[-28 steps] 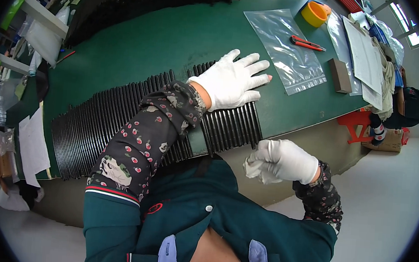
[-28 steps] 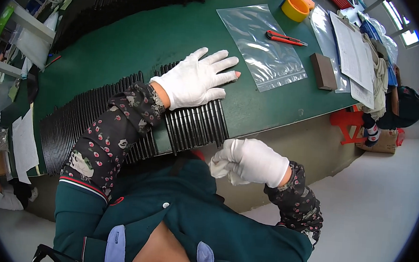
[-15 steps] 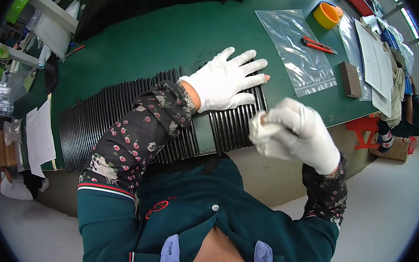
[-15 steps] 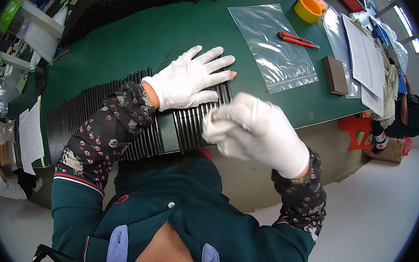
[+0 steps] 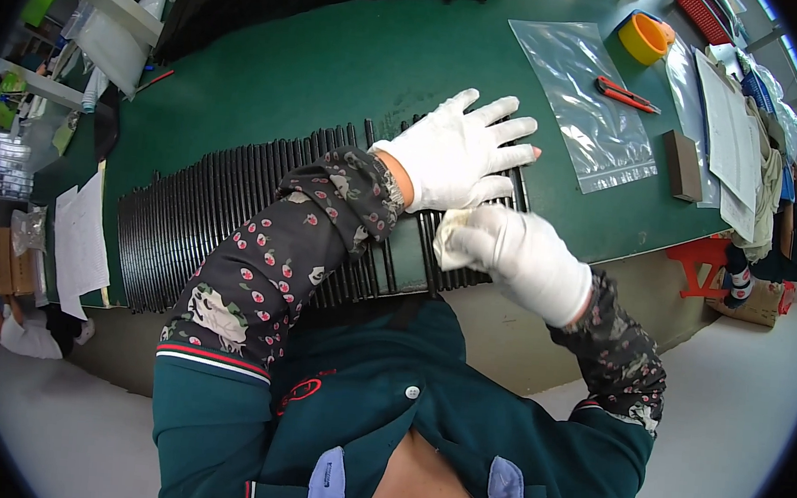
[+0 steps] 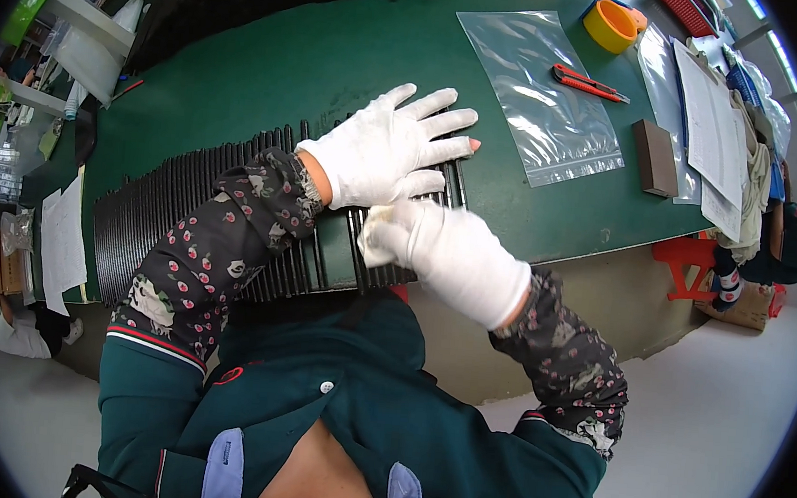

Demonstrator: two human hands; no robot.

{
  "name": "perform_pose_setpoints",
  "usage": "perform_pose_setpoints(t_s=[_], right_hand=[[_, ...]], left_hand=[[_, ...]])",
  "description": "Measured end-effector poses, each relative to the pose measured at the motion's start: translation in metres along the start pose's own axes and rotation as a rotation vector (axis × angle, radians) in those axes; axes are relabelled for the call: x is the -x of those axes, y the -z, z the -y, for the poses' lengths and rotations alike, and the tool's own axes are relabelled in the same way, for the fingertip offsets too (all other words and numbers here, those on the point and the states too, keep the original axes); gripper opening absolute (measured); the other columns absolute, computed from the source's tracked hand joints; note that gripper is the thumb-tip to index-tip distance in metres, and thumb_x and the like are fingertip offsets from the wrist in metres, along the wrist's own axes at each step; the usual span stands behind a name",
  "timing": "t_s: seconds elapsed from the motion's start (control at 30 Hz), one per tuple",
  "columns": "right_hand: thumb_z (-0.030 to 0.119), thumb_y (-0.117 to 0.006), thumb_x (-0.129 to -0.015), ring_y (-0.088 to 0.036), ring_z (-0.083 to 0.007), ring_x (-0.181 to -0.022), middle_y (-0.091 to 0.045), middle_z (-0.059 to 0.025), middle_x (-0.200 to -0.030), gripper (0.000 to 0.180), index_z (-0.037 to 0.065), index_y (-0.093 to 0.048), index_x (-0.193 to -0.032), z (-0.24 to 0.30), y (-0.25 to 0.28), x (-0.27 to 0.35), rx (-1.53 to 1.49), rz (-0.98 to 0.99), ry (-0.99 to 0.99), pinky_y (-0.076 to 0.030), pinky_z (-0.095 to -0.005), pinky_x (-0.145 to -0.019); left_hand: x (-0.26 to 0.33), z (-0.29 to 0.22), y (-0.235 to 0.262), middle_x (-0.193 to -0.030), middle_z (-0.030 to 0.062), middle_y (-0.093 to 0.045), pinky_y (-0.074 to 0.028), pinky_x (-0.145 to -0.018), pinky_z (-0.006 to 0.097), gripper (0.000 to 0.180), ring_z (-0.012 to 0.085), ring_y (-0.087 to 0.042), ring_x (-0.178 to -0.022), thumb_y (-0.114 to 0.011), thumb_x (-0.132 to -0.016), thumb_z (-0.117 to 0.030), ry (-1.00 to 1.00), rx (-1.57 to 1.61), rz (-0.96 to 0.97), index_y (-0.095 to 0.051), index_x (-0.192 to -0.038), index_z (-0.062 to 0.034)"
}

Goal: Wiping and cleaning individual thin black rods with a cloth at a factory workbench.

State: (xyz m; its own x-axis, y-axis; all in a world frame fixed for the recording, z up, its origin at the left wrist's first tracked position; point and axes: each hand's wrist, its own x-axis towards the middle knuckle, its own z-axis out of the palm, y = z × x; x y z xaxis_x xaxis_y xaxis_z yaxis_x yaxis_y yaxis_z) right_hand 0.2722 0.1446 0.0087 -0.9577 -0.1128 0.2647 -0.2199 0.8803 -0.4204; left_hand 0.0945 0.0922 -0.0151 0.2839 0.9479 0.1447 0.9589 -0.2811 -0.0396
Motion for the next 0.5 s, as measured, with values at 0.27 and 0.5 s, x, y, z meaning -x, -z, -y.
perform_pose_setpoints(t_s=[0.27,0.5], right_hand=[[0.004,-0.073,-0.065,-0.063,-0.0291,-0.073,-0.060,-0.0063,-0.083,0.036,0.010,-0.061,-0.098,0.008,0.026,-0.017,-0.277,-0.192,0.004,-0.052,-0.0347,-0.063],[0.008,-0.065,-0.077,-0.065,-0.0243,-0.077,-0.063,-0.0024,-0.089,0.020,0.011,-0.063,-0.096,0.016,0.024,0.011,-0.464,0.284,0.038,-0.054,-0.0334,-0.064]], left_hand=[[-0.013,-0.006,-0.005,-0.150,0.0073,-0.034,-0.027,-0.111,0.050,0.053,0.0276,-0.030,-0.139,-0.048,-0.093,-0.042,0.055,0.068,0.016,-0.043,-0.140,-0.0170],[-0.013,-0.010,-0.001,-0.148,0.0065,-0.037,-0.030,-0.110,0.048,0.051,0.0259,-0.032,-0.139,-0.047,-0.093,-0.042,0.066,0.079,0.007,-0.046,-0.138,-0.0168]])
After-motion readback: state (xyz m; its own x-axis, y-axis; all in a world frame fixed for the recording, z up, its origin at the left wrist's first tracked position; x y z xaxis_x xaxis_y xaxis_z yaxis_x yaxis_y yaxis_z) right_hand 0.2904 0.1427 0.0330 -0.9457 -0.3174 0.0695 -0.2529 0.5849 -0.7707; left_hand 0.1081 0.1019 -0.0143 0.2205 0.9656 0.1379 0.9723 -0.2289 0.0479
